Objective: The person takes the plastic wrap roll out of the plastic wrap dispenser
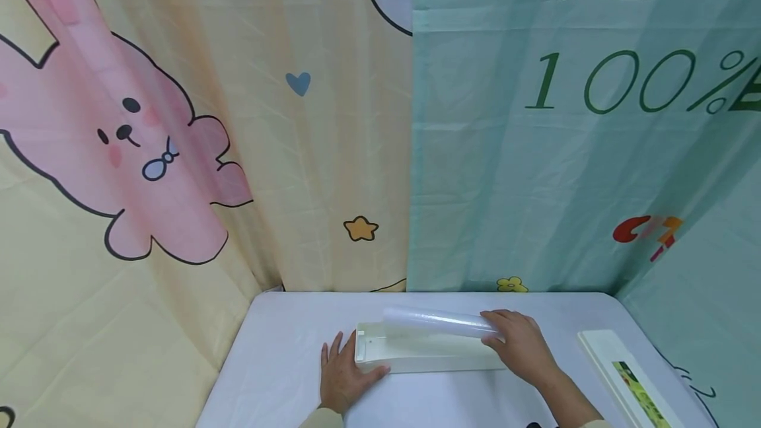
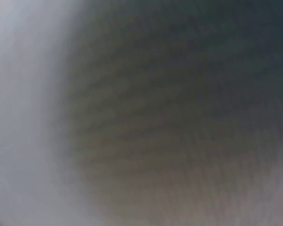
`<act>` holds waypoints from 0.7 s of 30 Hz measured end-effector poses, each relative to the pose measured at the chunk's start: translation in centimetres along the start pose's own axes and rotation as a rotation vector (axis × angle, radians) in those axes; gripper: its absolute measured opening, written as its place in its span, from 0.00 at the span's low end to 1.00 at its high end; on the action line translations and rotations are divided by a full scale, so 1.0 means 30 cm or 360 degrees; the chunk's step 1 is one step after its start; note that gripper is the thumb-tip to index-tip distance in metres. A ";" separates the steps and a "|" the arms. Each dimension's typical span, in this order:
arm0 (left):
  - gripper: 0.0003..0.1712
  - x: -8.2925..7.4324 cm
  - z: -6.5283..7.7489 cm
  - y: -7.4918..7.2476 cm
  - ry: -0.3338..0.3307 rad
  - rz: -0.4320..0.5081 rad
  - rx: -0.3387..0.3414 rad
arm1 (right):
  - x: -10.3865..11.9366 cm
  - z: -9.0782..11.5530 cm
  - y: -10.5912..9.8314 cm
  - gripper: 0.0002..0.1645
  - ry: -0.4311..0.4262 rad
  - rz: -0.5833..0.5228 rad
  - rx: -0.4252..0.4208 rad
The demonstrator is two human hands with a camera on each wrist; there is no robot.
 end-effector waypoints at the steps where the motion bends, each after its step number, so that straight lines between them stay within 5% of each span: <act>1: 0.65 -0.002 0.000 -0.001 0.0008 -0.0004 -0.0008 | -0.005 0.006 -0.003 0.27 0.0006 -0.0010 -0.0018; 21: 0.66 -0.001 -0.002 0.005 -0.0018 -0.0085 0.0049 | -0.127 0.143 -0.027 0.32 0.0214 -0.0112 -0.0473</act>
Point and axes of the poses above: each hand's wrist, its own z-axis away from the middle knuckle, its own y-axis out of the palm, x = y × z, the point moved 9 cm from there along -z, towards the middle knuckle, and after that the axes turned 1 degree about -z, right-handed, at the moved point
